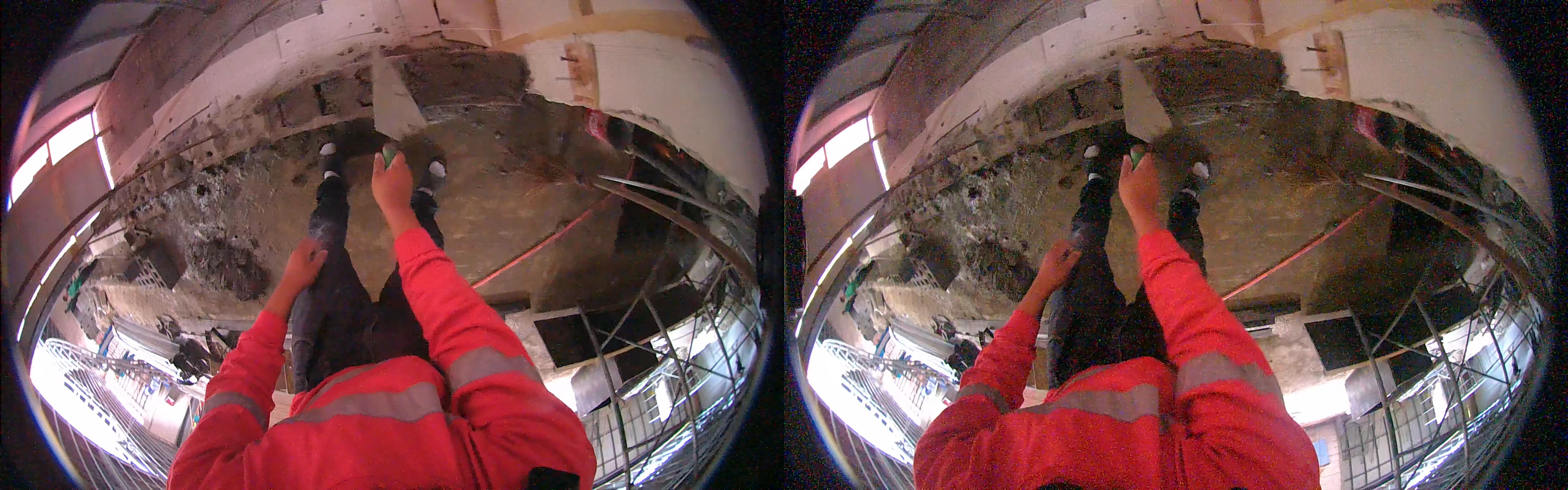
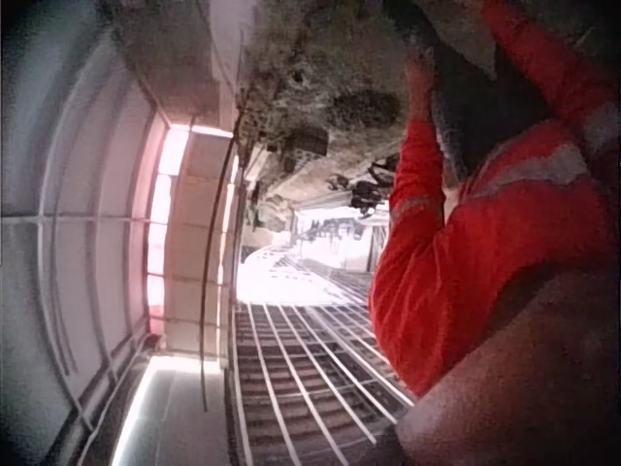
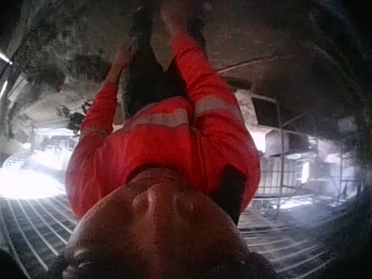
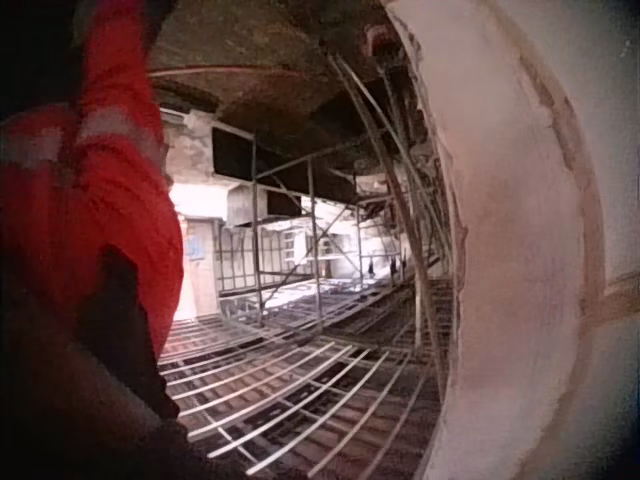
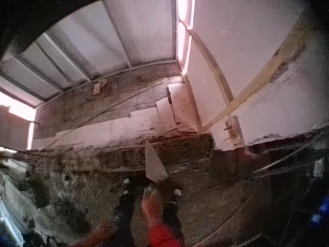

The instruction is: The person scoops cement from a pile on the floor using a trowel and applies it to the gaps between blocks on a low wall. They also open a cement bag, scoop cement from it, and continue applying the mixture to the wall.

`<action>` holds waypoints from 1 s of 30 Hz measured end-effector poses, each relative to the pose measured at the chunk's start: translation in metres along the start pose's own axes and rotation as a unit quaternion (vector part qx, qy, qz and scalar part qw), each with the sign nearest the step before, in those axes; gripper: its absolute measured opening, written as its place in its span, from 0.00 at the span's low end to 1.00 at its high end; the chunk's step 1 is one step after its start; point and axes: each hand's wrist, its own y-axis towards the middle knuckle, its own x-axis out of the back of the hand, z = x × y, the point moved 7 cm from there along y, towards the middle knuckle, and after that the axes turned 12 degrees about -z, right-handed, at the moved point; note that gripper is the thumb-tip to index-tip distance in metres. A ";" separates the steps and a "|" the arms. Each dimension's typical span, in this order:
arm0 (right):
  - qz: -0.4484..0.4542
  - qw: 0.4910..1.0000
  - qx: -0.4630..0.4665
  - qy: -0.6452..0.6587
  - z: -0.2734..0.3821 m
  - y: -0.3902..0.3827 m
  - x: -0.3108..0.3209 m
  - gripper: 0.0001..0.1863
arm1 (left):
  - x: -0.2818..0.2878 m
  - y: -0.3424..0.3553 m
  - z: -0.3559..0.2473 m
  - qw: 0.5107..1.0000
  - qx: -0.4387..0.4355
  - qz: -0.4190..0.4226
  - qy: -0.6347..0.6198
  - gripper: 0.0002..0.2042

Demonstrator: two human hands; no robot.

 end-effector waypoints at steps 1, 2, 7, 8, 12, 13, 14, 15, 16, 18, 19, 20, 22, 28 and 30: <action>0.013 1.000 0.014 -0.025 -0.002 0.013 0.004 0.22 | -0.001 0.001 0.000 1.000 0.006 0.008 -0.003 0.12; 0.028 0.998 0.029 -0.049 -0.009 0.029 0.011 0.23 | -0.003 0.002 0.004 0.999 0.029 0.023 0.003 0.12; 0.026 0.988 -0.033 -0.147 -0.075 0.114 0.089 0.30 | -0.001 0.004 -0.002 0.999 -0.005 0.019 0.030 0.13; -0.023 0.987 -0.031 -0.157 -0.088 0.128 0.115 0.30 | -0.001 0.004 -0.003 0.999 -0.009 0.013 0.030 0.13; -0.035 0.981 -0.080 -0.172 -0.129 0.153 0.163 0.34 | -0.006 0.002 -0.010 1.000 0.000 -0.002 0.028 0.12; -0.010 0.982 -0.054 -0.182 -0.130 0.152 0.161 0.34 | -0.008 0.002 -0.013 0.999 0.000 -0.003 0.032 0.12; -0.025 0.981 -0.029 -0.189 -0.127 0.149 0.161 0.34 | -0.010 0.001 -0.016 0.999 -0.001 -0.008 0.044 0.12; 0.000 0.979 -0.015 -0.201 -0.126 0.146 0.157 0.34 | -0.011 -0.002 -0.022 0.999 -0.017 -0.011 0.033 0.12; -0.005 0.986 -0.035 -0.161 -0.127 0.144 0.156 0.32 | -0.012 -0.004 -0.028 0.999 -0.036 -0.023 0.031 0.12; 0.088 0.987 -0.099 -0.096 -0.131 0.136 0.144 0.29 | -0.011 -0.013 -0.036 0.997 -0.056 -0.050 0.002 0.11; 0.114 0.983 -0.144 0.012 -0.131 0.133 0.141 0.28 | -0.010 -0.020 -0.036 0.996 -0.056 -0.067 -0.025 0.11; 0.161 0.960 -0.198 0.112 -0.131 0.129 0.138 0.27 | -0.010 -0.029 -0.035 0.994 -0.054 -0.076 -0.049 0.11; 0.211 0.909 -0.269 0.237 -0.130 0.127 0.141 0.25 | -0.010 -0.046 -0.016 0.993 0.011 -0.102 -0.060 0.11; 0.271 0.863 -0.307 0.296 -0.117 0.113 0.151 0.21 | -0.035 -0.108 0.055 0.990 0.114 -0.077 -0.043 0.13; 0.226 0.880 -0.282 0.307 -0.105 0.105 0.154 0.20 | -0.033 -0.130 0.071 0.987 0.113 -0.103 -0.036 0.14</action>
